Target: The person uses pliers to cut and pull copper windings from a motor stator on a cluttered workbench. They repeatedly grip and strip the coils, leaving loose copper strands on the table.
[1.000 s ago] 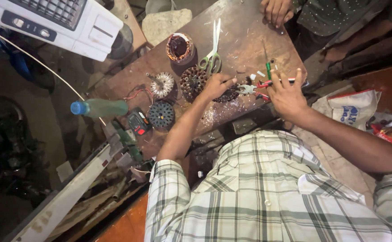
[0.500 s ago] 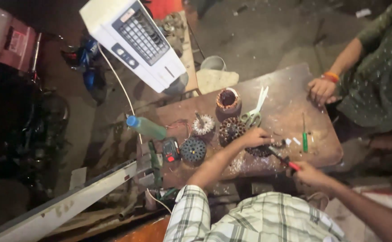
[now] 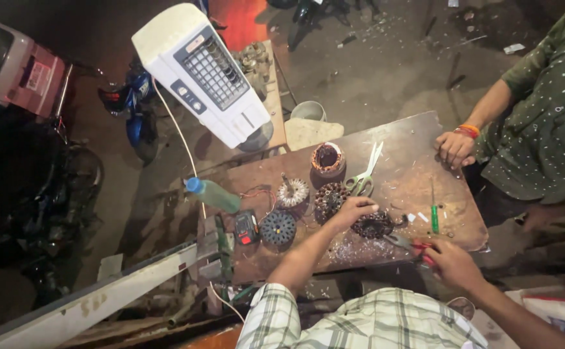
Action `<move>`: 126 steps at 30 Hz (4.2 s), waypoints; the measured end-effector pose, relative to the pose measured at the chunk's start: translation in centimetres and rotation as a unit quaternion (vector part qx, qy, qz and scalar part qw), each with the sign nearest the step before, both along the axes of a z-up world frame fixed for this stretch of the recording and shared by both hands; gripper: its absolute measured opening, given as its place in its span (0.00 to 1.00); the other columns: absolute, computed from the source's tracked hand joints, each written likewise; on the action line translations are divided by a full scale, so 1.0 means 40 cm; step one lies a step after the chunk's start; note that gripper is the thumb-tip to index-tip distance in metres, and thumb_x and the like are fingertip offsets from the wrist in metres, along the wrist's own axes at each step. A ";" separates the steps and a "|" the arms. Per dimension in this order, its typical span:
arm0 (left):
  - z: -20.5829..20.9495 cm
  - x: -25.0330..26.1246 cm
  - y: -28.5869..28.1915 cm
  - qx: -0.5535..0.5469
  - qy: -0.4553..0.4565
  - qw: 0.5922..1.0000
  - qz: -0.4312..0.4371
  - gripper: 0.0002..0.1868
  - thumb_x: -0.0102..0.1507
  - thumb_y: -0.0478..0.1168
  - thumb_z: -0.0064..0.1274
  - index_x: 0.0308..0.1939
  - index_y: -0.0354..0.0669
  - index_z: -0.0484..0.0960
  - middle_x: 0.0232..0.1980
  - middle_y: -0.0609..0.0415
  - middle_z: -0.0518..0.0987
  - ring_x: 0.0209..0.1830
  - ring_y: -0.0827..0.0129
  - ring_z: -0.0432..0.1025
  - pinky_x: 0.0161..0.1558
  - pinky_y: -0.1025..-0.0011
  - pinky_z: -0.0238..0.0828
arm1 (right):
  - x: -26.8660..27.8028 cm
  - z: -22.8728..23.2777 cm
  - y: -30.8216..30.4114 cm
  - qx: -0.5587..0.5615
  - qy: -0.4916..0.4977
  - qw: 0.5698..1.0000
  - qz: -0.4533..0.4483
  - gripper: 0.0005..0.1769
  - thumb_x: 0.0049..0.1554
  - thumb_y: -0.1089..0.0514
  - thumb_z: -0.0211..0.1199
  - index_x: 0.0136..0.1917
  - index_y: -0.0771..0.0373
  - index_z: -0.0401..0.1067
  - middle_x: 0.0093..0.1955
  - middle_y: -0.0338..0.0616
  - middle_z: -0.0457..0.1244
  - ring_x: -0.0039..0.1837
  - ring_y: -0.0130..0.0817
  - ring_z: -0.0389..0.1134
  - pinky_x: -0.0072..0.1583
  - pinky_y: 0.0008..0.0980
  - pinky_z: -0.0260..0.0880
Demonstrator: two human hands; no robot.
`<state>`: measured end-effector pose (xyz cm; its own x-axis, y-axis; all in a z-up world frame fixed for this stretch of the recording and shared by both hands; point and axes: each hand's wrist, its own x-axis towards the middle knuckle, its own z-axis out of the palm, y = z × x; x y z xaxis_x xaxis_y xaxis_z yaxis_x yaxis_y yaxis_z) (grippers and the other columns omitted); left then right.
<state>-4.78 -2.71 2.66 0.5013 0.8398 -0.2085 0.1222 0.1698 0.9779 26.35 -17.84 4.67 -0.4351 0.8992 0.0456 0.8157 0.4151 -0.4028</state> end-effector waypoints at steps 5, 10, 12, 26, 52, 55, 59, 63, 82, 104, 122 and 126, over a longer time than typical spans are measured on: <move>-0.036 0.002 0.024 0.013 0.048 0.999 -0.020 0.18 0.63 0.48 0.58 0.48 0.37 0.87 0.44 0.57 0.85 0.46 0.75 0.76 0.52 0.74 0.70 | 0.049 0.108 0.037 -0.107 -0.121 0.981 -0.107 0.28 0.50 0.55 0.63 0.65 0.51 0.69 0.60 0.44 0.62 0.61 0.45 0.66 0.60 0.44 0.69; -0.053 0.033 0.028 0.038 0.119 0.985 -0.121 0.20 0.64 0.50 0.59 0.50 0.37 0.86 0.42 0.55 0.85 0.43 0.72 0.76 0.49 0.71 0.71 | 0.006 0.219 0.106 0.072 -0.445 0.892 -0.041 0.31 0.53 0.51 0.59 0.70 0.51 0.64 0.78 0.51 0.49 0.78 0.44 0.52 0.71 0.62 0.53; -0.044 0.047 0.028 0.036 0.127 0.982 -0.135 0.20 0.65 0.51 0.58 0.50 0.38 0.86 0.41 0.55 0.85 0.43 0.72 0.75 0.49 0.70 0.71 | -0.019 0.250 0.108 0.079 -0.462 0.883 -0.035 0.27 0.57 0.50 0.55 0.70 0.52 0.64 0.82 0.52 0.45 0.81 0.47 0.48 0.72 0.69 0.44; -0.054 0.050 0.048 0.066 0.073 0.990 -0.103 0.16 0.65 0.47 0.58 0.41 0.34 0.86 0.35 0.52 0.83 0.38 0.70 0.74 0.44 0.67 0.71 | -0.026 0.192 0.017 0.011 -0.241 0.969 -0.044 0.27 0.52 0.56 0.62 0.66 0.57 0.71 0.80 0.54 0.53 0.80 0.47 0.51 0.70 0.76 0.45; -0.048 0.027 0.047 0.017 0.044 0.997 -0.059 0.16 0.62 0.44 0.61 0.47 0.34 0.85 0.43 0.52 0.85 0.44 0.70 0.77 0.49 0.69 0.73 | -0.011 -0.064 0.081 -0.015 0.025 0.999 0.026 0.25 0.43 0.58 0.67 0.57 0.54 0.73 0.52 0.48 0.62 0.54 0.50 0.67 0.54 0.45 0.68; -0.060 0.010 -0.002 -0.019 -0.008 1.000 -0.002 0.17 0.63 0.44 0.60 0.49 0.34 0.86 0.45 0.52 0.85 0.46 0.71 0.77 0.53 0.70 0.71 | 0.000 -0.055 0.052 0.078 0.066 0.991 0.081 0.15 0.51 0.56 0.66 0.53 0.50 0.73 0.52 0.44 0.63 0.55 0.49 0.67 0.54 0.45 0.68; -0.023 -0.011 0.026 0.034 0.008 0.999 -0.022 0.18 0.64 0.46 0.58 0.50 0.35 0.86 0.46 0.52 0.85 0.49 0.71 0.76 0.55 0.71 0.70 | 0.000 0.004 0.054 0.050 0.054 0.996 0.051 0.20 0.46 0.55 0.68 0.53 0.53 0.71 0.58 0.47 0.63 0.56 0.50 0.67 0.54 0.45 0.70; -0.022 0.026 0.051 0.089 0.091 0.986 -0.104 0.20 0.65 0.49 0.56 0.50 0.35 0.85 0.44 0.51 0.85 0.46 0.71 0.76 0.51 0.70 0.71 | 0.023 0.068 0.028 -0.037 0.005 0.999 -0.015 0.31 0.42 0.57 0.69 0.60 0.51 0.70 0.59 0.47 0.63 0.57 0.50 0.67 0.54 0.46 0.70; -0.009 0.088 0.031 0.152 0.210 0.958 -0.123 0.19 0.67 0.53 0.55 0.40 0.39 0.87 0.30 0.48 0.82 0.30 0.64 0.73 0.39 0.63 0.70 | -0.020 0.201 0.071 0.027 -0.283 0.959 -0.021 0.29 0.44 0.54 0.66 0.61 0.51 0.71 0.75 0.50 0.55 0.71 0.43 0.58 0.57 0.46 0.62; -0.071 0.129 0.051 0.232 0.216 0.935 -0.159 0.20 0.65 0.54 0.53 0.44 0.41 0.87 0.40 0.42 0.84 0.39 0.53 0.80 0.44 0.60 0.73 | 0.048 0.027 0.141 -0.328 -0.012 0.944 -0.038 0.29 0.50 0.61 0.60 0.66 0.50 0.70 0.44 0.47 0.67 0.44 0.45 0.68 0.44 0.42 0.66; -0.025 0.026 0.033 -0.021 0.023 0.999 -0.039 0.17 0.63 0.46 0.63 0.46 0.34 0.88 0.39 0.53 0.85 0.38 0.73 0.77 0.43 0.71 0.75 | 0.015 0.015 0.160 0.018 0.017 0.992 0.127 0.18 0.47 0.55 0.63 0.52 0.58 0.74 0.49 0.53 0.64 0.49 0.53 0.67 0.48 0.48 0.68; 0.000 0.003 0.015 -0.027 0.002 1.000 -0.004 0.18 0.62 0.45 0.61 0.49 0.35 0.87 0.42 0.55 0.85 0.41 0.73 0.76 0.46 0.72 0.72 | -0.026 0.086 0.197 0.113 -0.018 0.980 0.165 0.15 0.52 0.53 0.63 0.52 0.58 0.74 0.50 0.51 0.64 0.53 0.52 0.67 0.52 0.49 0.67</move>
